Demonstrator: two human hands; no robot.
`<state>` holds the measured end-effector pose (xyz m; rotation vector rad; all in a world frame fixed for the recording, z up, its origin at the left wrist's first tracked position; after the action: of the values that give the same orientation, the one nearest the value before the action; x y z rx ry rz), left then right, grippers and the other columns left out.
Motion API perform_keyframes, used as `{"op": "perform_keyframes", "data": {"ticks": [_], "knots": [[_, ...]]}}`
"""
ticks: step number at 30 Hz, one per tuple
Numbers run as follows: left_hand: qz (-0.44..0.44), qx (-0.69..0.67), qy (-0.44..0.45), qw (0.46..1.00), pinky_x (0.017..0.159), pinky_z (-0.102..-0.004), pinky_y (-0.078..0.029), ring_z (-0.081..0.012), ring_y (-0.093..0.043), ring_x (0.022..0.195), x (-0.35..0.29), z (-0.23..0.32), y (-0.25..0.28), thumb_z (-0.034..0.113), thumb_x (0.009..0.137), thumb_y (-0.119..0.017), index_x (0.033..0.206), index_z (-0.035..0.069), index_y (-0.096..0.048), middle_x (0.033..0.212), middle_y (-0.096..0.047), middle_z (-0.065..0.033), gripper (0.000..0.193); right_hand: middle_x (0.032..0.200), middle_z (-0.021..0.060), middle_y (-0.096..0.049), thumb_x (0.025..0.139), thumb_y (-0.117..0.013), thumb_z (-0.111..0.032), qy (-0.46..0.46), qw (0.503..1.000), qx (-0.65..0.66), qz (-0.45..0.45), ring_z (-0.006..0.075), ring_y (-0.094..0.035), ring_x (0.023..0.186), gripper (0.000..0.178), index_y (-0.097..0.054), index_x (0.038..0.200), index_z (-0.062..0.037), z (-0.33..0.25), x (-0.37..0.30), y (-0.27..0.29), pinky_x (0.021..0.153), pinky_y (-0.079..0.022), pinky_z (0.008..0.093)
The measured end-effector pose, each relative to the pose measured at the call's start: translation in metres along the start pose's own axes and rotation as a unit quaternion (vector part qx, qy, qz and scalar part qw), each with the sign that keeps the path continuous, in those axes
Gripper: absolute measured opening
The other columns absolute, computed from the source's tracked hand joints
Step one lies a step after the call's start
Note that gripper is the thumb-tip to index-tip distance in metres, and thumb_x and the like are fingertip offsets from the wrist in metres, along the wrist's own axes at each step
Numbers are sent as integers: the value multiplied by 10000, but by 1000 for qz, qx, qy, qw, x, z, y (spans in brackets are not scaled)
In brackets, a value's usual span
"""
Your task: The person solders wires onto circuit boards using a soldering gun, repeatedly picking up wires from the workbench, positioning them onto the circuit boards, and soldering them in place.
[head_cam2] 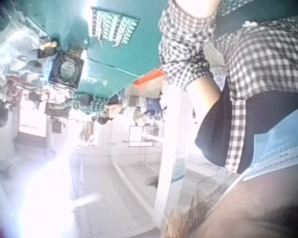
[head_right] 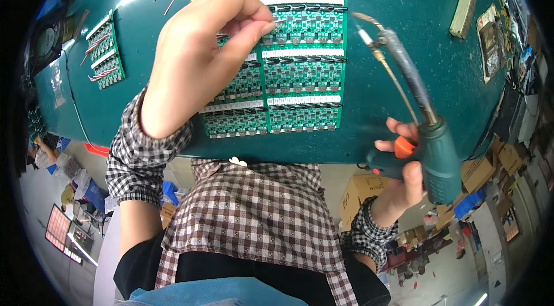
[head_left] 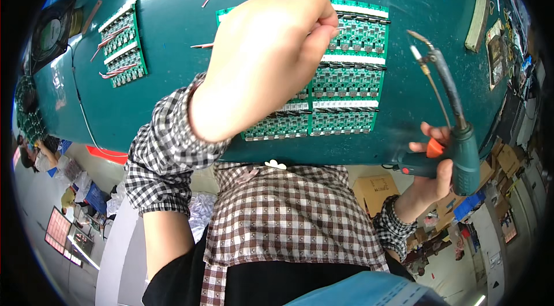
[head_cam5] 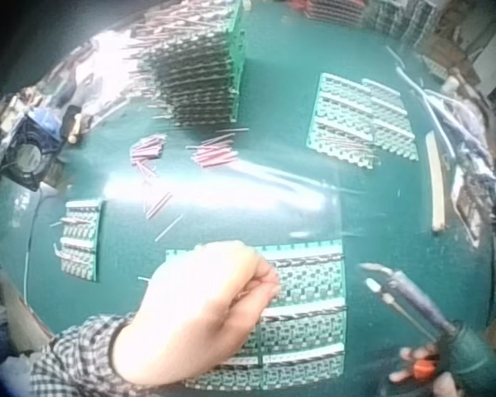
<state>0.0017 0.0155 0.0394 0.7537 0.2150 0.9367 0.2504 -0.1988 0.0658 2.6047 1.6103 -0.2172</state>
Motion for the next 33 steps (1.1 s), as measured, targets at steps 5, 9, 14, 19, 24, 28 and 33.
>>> {"op": "perform_keyframes", "data": {"ticks": [5, 9, 14, 19, 24, 28, 33], "knots": [[-1, -4, 39, 999, 594, -295, -499, -200, -598, 626, 3, -7, -13, 53, 816, -702, 873, 38, -646, 786, -638, -72, 82, 1032, 217, -630, 890, -649, -298, 25, 995, -93, -14, 367, -670, 955, 548, -539, 1218, 126, -3, 0, -29, 673, -633, 384], [12, 36, 17, 999, 597, -319, -510, -219, -642, 672, 3, -10, -25, 54, 784, -692, 842, 55, -640, 764, -630, -76, 78, 998, 206, -633, 877, -655, -296, -3, 995, -98, 30, 345, -674, 923, 532, -559, 1185, 127, -3, -3, -44, 658, -630, 369], [24, 43, -1, 999, 615, -341, -513, -228, -655, 698, 1, -16, -29, 44, 763, -691, 801, 64, -607, 759, -623, -66, 94, 1015, 214, -635, 867, -676, -279, -25, 997, -70, 22, 346, -671, 952, 521, -568, 1171, 130, 1, -6, -46, 674, -630, 381], [31, 21, -9, 999, 614, -344, -512, -226, -657, 699, -1, -15, -25, 47, 766, -693, 804, 62, -606, 760, -622, -67, 97, 1016, 201, -640, 900, -633, -288, -16, 998, -34, 50, 325, -678, 943, 544, -526, 1246, 118, 6, -7, -53, 636, -632, 359], [36, 8, 0, 999, 600, -344, -504, -236, -653, 686, -1, -14, -30, 53, 764, -695, 796, 59, -594, 753, -613, -75, 106, 1015, 211, -646, 847, -693, -253, -29, 996, 1, 88, 344, -694, 895, 483, -600, 1121, 134, 4, -5, -54, 668, -641, 398], [65, 46, -29, 996, 580, -349, -493, -247, -631, 649, -1, -13, -37, 46, 747, -689, 778, 62, -581, 734, -597, -72, 113, 1029, 204, -642, 912, -617, -268, -17, 998, -27, 49, 333, -679, 940, 525, -518, 1256, 116, 6, -9, -47, 644, -634, 370], [74, 22, -31, 996, 566, -353, -486, -246, -616, 628, 0, -16, -40, 30, 731, -682, 762, 60, -574, 714, -583, -71, 116, 1010, 218, -653, 836, -716, -242, -32, 995, -60, 70, 332, -686, 897, 521, -580, 1169, 134, -1, -11, -54, 673, -627, 395]]}}
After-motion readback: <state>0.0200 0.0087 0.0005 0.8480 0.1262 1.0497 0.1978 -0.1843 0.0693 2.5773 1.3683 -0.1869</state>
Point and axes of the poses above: each hand's wrist, its own x-axis towards the middle knuckle, its own y-axis out of the back of the hand, z = x × y, the point moved 1 cm from there along x, towards the middle knuckle
